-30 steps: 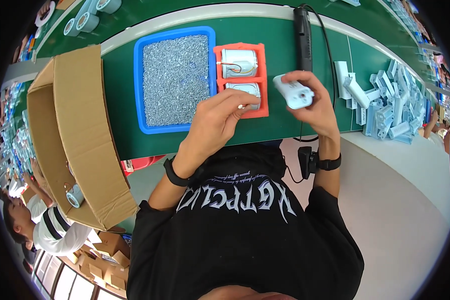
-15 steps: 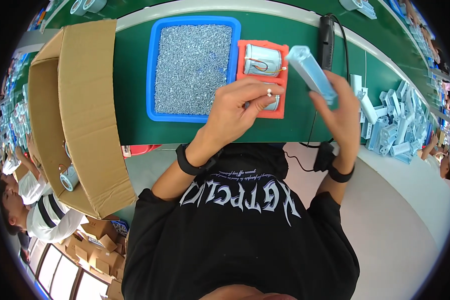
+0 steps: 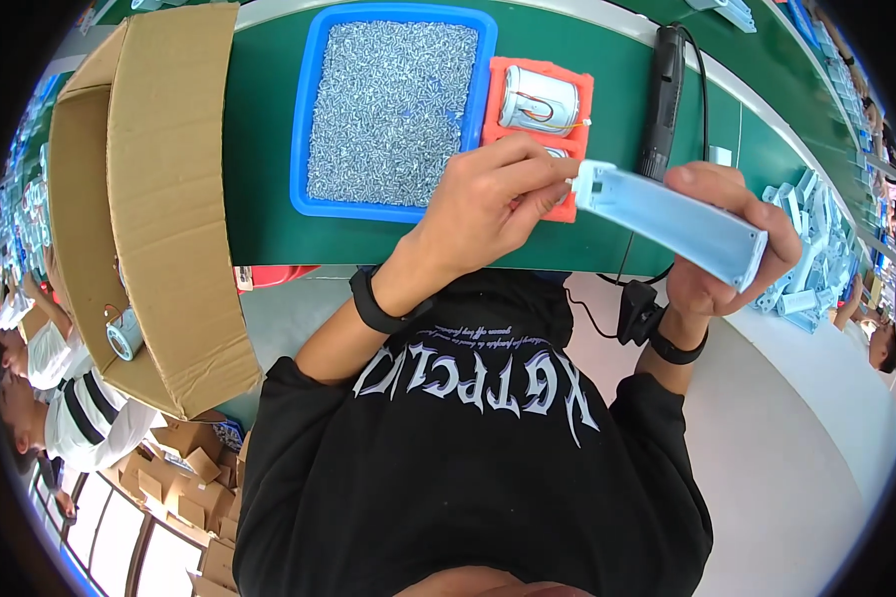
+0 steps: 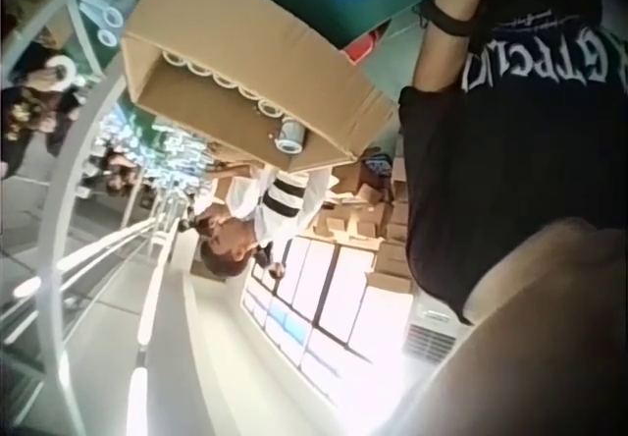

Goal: The person places batteries into a holder, fits a plastic casing over them, and secures the assembly by picking up screws from a tray and driving them into the casing with a power screwdriver.

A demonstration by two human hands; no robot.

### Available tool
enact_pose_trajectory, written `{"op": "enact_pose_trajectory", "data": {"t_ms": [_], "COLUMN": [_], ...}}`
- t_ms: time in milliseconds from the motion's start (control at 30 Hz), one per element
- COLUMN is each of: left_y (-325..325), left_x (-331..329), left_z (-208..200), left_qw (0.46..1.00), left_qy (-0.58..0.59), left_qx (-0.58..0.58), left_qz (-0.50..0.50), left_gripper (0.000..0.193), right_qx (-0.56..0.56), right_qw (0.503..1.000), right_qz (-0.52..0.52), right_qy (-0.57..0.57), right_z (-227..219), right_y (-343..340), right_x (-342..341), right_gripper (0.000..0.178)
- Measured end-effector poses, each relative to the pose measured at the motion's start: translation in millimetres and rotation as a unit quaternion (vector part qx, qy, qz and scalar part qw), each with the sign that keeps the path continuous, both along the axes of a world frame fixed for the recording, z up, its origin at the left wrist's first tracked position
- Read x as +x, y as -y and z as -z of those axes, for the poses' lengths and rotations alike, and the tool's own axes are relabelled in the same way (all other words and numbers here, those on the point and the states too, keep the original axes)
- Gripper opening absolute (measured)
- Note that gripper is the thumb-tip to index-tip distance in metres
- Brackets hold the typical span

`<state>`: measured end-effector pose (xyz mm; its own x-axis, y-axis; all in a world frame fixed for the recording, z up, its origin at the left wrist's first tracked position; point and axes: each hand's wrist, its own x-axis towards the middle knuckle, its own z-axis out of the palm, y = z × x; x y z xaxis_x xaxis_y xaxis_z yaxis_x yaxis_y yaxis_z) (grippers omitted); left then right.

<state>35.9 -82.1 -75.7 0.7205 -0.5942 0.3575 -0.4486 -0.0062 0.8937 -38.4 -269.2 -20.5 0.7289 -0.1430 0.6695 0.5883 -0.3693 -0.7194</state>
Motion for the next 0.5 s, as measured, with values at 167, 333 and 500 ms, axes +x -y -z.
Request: {"op": "enact_pose_trajectory", "data": {"t_ms": [167,333,500], "left_y": [-3,-4,-11], "left_x": [0,-5,-1], "left_z": [4,6,0], "left_qw": [1.0,0.999,0.992], "left_qy": [0.021,-0.031,0.072], "left_qx": [0.008,0.032,0.089], "left_qz": [0.011,0.006,-0.057], "left_gripper": [0.022,0.026,0.038], "right_qx": [-0.024,-0.058,-0.115], "right_qw": [0.997,0.995,0.988], "right_qz": [-0.052,-0.057,-0.061], "right_qy": [-0.045,-0.055,-0.088], "right_z": [-4,-1,14], "right_y": [-4,-11,-8], "right_x": [3,2,5], "right_gripper": [0.059,0.062,0.053]}}
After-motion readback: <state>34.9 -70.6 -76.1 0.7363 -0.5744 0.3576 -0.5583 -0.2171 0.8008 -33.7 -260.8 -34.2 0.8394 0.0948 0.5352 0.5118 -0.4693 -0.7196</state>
